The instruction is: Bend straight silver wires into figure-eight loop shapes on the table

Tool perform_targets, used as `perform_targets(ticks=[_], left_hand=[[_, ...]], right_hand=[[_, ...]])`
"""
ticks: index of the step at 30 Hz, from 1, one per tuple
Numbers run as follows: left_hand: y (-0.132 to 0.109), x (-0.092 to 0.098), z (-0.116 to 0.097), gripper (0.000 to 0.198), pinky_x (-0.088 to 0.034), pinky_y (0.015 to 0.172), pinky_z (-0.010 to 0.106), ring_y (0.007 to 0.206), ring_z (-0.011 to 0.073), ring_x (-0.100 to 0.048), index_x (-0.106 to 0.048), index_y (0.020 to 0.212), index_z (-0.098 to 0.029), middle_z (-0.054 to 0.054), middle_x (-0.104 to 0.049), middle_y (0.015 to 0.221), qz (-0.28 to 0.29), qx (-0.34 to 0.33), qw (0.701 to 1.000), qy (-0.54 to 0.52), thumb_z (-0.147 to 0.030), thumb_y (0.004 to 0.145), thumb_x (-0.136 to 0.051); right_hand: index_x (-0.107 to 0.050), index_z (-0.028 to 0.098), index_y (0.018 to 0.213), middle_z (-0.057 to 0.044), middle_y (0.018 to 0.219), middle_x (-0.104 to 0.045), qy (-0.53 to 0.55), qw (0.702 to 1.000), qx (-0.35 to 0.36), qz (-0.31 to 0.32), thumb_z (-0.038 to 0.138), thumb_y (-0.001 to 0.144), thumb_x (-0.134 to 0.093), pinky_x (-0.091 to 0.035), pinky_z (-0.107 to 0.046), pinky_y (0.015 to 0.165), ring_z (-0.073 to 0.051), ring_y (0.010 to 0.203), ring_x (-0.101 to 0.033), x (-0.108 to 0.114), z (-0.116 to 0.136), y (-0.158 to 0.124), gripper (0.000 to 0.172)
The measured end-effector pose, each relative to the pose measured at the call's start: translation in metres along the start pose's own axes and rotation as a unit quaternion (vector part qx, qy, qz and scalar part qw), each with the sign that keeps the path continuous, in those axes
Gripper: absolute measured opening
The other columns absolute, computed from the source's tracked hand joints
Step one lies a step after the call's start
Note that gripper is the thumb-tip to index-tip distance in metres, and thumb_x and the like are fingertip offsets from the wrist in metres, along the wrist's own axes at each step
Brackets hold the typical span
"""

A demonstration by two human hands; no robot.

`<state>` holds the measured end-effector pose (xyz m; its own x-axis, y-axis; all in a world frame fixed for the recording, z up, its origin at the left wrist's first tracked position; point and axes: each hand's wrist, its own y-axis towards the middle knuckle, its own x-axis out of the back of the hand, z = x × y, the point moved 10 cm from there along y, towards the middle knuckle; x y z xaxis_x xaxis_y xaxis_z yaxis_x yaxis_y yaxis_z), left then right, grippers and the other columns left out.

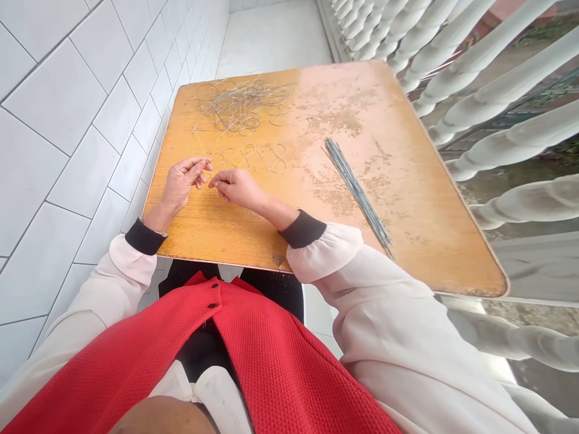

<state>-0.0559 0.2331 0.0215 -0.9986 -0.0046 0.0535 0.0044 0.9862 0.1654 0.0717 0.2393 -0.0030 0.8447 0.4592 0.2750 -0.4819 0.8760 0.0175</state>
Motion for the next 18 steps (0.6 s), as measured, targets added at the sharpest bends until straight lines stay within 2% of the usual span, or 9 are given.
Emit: perform_targets(ticks=[3, 6, 8, 11, 13, 15, 18], left_hand=[[-0.003, -0.006, -0.002, 0.018, -0.042, 0.051, 0.016, 0.056, 0.0023, -0.058, -0.070, 0.081, -0.016, 0.000, -0.075, 0.083, 0.023, -0.002, 0.999, -0.033, -0.029, 0.094, -0.070], [-0.003, -0.008, -0.001, 0.020, -0.041, 0.050, 0.017, 0.056, 0.0031, -0.060, -0.067, 0.078, -0.017, -0.001, -0.074, 0.077, 0.030, 0.006, 0.998, -0.059, -0.030, 0.092, -0.074], [-0.002, 0.001, -0.001, 0.021, -0.042, 0.052, 0.017, 0.057, 0.0038, -0.062, -0.065, 0.078, -0.018, -0.002, -0.073, 0.073, -0.003, 0.006, 0.997, -0.075, -0.031, 0.092, -0.074], [-0.001, 0.022, -0.003, 0.023, -0.044, 0.056, 0.016, 0.059, 0.0032, -0.063, -0.062, 0.078, -0.018, -0.003, -0.072, 0.072, -0.086, 0.006, 0.992, -0.089, -0.031, 0.094, -0.072], [-0.001, 0.035, -0.004, 0.025, -0.046, 0.060, 0.015, 0.060, 0.0025, -0.063, -0.061, 0.077, -0.018, -0.003, -0.071, 0.072, -0.132, 0.007, 0.986, -0.098, -0.032, 0.094, -0.071], [-0.001, 0.045, -0.003, 0.025, -0.047, 0.062, 0.015, 0.060, 0.0021, -0.062, -0.060, 0.077, -0.018, -0.004, -0.070, 0.071, -0.163, 0.016, 0.980, -0.113, -0.032, 0.094, -0.071], [0.001, 0.049, 0.003, 0.022, -0.047, 0.062, 0.014, 0.059, 0.0019, -0.061, -0.060, 0.077, -0.018, -0.004, -0.069, 0.069, -0.176, 0.043, 0.973, -0.140, -0.025, 0.095, -0.069]], right_hand=[[-0.072, 0.015, 0.079, 0.006, 0.052, -0.058, -0.051, 0.999, 0.009, 0.014, 0.002, 0.091, -0.058, -0.040, -0.018, 0.046, -0.006, 0.041, -0.052, -0.009, 0.001, -0.002, 0.023], [-0.072, 0.014, 0.081, 0.005, 0.053, -0.058, -0.049, 0.998, -0.010, 0.026, 0.001, 0.091, -0.057, -0.042, -0.019, 0.047, -0.006, 0.042, -0.053, -0.012, -0.002, -0.003, 0.022], [-0.072, 0.014, 0.083, 0.005, 0.054, -0.059, -0.026, 0.998, -0.035, 0.035, 0.000, 0.090, -0.058, -0.044, -0.020, 0.047, -0.007, 0.043, -0.054, -0.013, -0.005, -0.004, 0.021], [-0.073, 0.013, 0.086, 0.003, 0.057, -0.062, 0.007, 0.995, -0.087, 0.054, -0.001, 0.089, -0.058, -0.047, -0.021, 0.046, -0.009, 0.045, -0.058, -0.016, -0.016, -0.006, 0.021], [-0.074, 0.012, 0.089, 0.002, 0.058, -0.064, 0.015, 0.993, -0.096, 0.064, -0.001, 0.088, -0.057, -0.047, -0.020, 0.047, -0.009, 0.047, -0.059, -0.017, -0.020, -0.008, 0.022], [-0.076, 0.011, 0.094, 0.001, 0.059, -0.065, 0.006, 0.995, -0.059, 0.078, 0.003, 0.090, -0.056, -0.046, -0.020, 0.047, -0.008, 0.046, -0.057, -0.017, -0.016, -0.008, 0.022], [-0.080, 0.012, 0.101, 0.001, 0.062, -0.067, -0.037, 0.992, 0.039, 0.114, 0.009, 0.089, -0.057, -0.046, -0.020, 0.052, -0.007, 0.049, -0.058, -0.017, -0.003, -0.009, 0.026]])
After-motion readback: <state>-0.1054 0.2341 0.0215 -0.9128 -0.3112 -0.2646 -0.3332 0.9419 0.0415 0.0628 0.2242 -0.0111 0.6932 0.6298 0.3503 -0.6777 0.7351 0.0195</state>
